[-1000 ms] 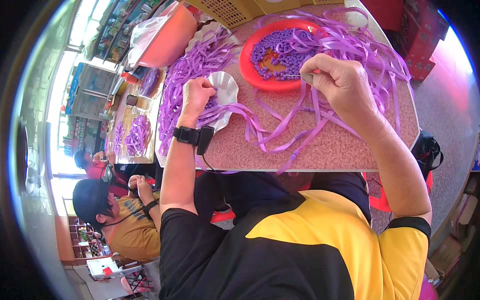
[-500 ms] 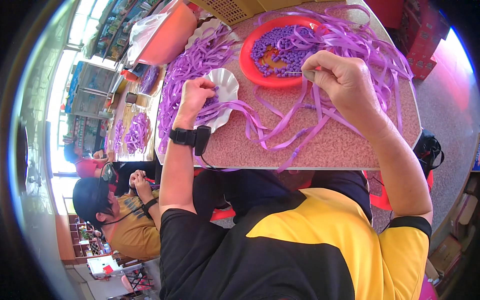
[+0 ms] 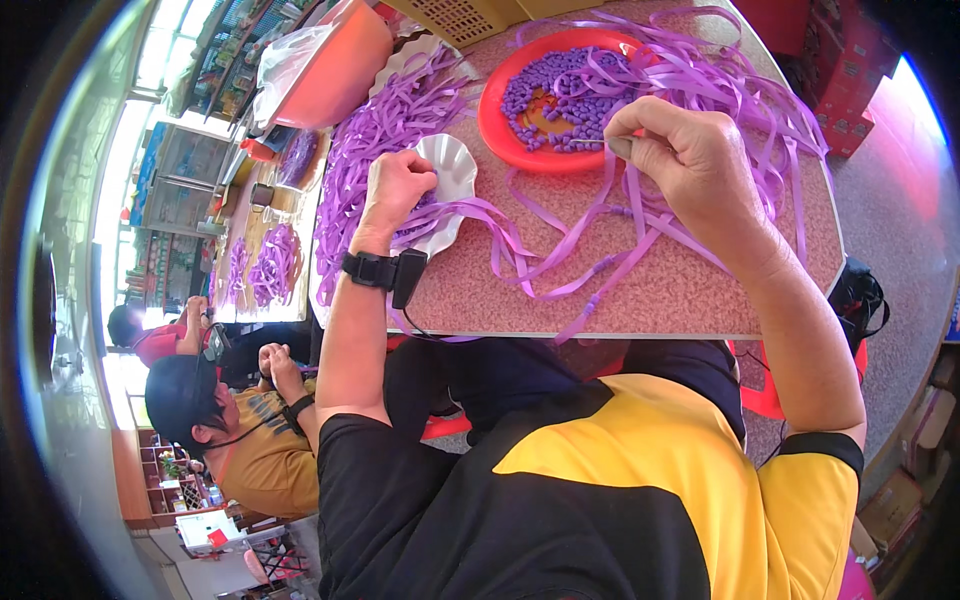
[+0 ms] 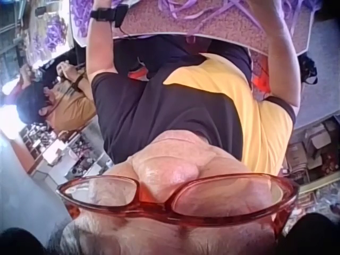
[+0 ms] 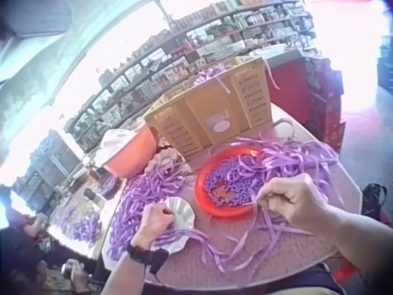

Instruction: Assembling small purple plastic components and beads into a final product at a workbench.

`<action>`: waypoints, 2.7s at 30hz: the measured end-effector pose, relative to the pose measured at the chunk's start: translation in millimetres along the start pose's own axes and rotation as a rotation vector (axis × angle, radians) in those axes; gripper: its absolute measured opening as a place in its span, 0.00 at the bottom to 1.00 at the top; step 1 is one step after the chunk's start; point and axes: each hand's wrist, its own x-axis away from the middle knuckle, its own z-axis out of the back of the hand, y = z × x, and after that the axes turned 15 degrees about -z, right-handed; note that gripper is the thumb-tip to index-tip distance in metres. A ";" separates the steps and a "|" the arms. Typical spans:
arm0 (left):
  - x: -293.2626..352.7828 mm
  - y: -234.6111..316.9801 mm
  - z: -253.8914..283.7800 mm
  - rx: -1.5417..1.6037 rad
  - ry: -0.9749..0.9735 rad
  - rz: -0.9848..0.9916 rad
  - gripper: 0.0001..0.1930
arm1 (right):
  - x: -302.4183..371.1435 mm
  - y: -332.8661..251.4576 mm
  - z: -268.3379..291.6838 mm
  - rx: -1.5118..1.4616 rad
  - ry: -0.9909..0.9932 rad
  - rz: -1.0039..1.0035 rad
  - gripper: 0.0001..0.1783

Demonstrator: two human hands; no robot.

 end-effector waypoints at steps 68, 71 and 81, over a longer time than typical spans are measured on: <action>-46.5 183.0 -35.9 0.474 0.127 -0.196 0.09 | -4.3 -2.0 10.3 -0.157 0.245 0.014 0.08; -52.9 182.2 -56.8 0.285 -0.055 -0.209 0.13 | -3.4 0.0 9.4 -0.190 0.247 -0.019 0.08; -56.1 177.6 -38.9 1.533 0.029 0.113 0.05 | -6.0 1.8 17.4 -0.349 0.156 -0.113 0.07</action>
